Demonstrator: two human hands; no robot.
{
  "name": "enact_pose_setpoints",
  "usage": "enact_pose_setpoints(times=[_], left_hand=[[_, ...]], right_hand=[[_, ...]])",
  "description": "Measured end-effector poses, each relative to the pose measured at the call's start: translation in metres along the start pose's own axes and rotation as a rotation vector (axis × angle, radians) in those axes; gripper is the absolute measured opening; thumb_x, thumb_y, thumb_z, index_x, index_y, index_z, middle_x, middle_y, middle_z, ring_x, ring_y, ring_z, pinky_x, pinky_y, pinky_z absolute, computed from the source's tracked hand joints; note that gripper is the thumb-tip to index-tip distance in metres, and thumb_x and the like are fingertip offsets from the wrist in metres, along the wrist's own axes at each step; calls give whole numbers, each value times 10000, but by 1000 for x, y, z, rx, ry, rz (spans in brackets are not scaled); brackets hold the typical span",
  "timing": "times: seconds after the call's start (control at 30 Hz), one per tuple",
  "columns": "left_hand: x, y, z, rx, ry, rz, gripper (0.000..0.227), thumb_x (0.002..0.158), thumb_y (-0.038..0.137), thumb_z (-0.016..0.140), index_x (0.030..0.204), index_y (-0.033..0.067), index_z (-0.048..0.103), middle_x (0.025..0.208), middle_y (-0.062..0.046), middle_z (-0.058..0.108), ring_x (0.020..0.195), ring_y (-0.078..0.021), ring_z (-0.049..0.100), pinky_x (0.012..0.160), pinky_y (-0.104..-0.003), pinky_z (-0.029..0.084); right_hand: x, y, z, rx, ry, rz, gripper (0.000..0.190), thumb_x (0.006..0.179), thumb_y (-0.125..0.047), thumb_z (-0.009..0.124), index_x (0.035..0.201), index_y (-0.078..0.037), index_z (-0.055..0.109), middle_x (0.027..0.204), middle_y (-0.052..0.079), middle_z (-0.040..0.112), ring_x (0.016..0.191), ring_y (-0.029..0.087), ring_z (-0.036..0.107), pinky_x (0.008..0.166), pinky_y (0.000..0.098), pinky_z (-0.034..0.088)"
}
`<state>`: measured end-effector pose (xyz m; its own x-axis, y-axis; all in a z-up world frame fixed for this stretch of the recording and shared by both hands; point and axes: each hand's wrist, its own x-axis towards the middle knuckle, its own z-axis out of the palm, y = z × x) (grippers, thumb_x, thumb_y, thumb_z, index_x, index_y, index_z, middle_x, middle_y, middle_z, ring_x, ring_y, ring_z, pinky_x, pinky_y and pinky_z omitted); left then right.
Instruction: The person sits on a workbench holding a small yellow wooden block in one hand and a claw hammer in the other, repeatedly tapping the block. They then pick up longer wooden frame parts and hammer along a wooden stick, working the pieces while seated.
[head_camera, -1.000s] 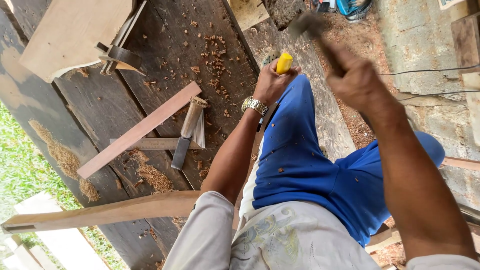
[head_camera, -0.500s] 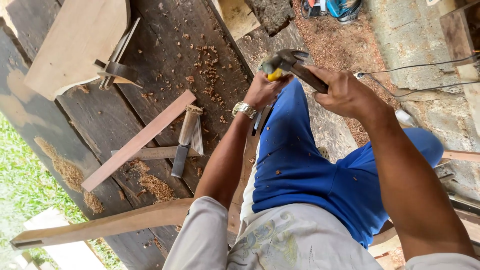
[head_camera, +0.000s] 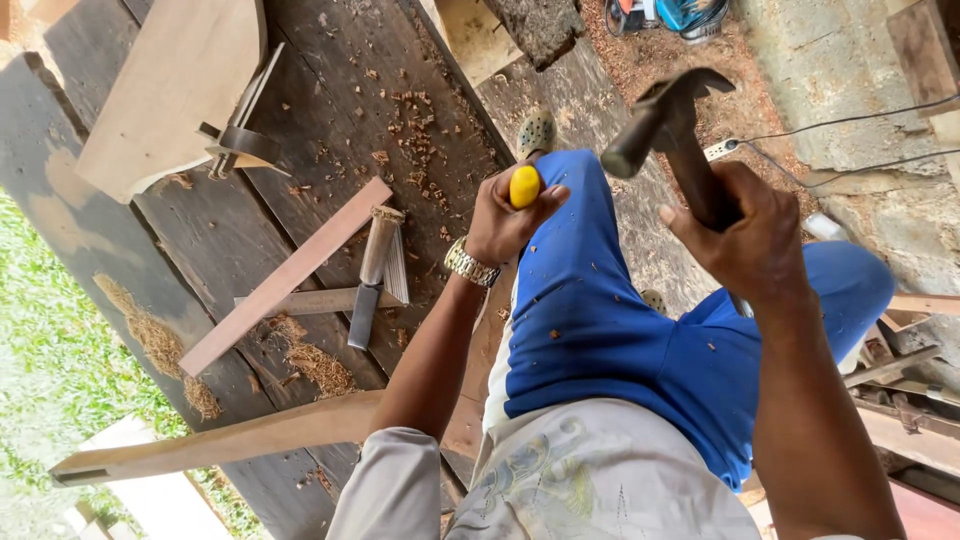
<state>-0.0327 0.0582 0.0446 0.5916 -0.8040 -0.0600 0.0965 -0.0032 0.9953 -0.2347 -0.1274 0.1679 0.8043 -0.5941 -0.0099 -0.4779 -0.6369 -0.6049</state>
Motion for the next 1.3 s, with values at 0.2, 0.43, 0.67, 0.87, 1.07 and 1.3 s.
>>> enact_pose_setpoints(times=[0.2,0.43,0.67,0.87,1.07,1.3], left_hand=[[-21,14,0,84,-19,-47,393,916,279,822,762,84,518,673,57,524,637,-40,462,575,-251,428],[-39,-5,3,216,-14,167,319,945,212,773,779,81,534,710,5,582,624,-73,516,591,-257,453],[-37,-23,1,61,-112,164,172,818,128,743,965,75,671,827,1,704,690,-79,643,651,-241,550],[-45,-54,-1,174,-97,270,142,890,175,768,952,93,670,851,-2,727,723,-84,706,693,-260,583],[-49,-56,0,116,-83,316,158,862,170,766,974,78,704,859,-14,739,723,-120,709,665,-261,586],[-56,-32,-3,123,-145,278,186,825,88,794,993,62,718,929,-42,777,790,-114,746,740,-262,620]], right_hand=[[-26,-21,-7,105,14,-53,363,901,-201,846,1020,-55,535,682,51,580,568,165,572,560,343,460],[-40,-63,-14,203,24,-174,338,932,-125,764,1099,-63,476,704,38,591,583,112,614,538,316,489],[-39,-55,26,18,-227,-229,335,836,-91,710,1077,-20,489,600,193,580,552,416,637,507,510,488],[-47,-65,30,0,-154,-173,335,836,-106,704,1074,-57,474,668,216,616,643,453,655,556,561,507],[-49,-67,36,-243,-314,-150,404,804,-155,749,1099,-62,489,706,207,661,656,437,686,584,553,551],[-67,-58,60,-192,-299,-123,416,810,-144,754,1120,-51,492,729,197,671,657,425,691,575,530,556]])
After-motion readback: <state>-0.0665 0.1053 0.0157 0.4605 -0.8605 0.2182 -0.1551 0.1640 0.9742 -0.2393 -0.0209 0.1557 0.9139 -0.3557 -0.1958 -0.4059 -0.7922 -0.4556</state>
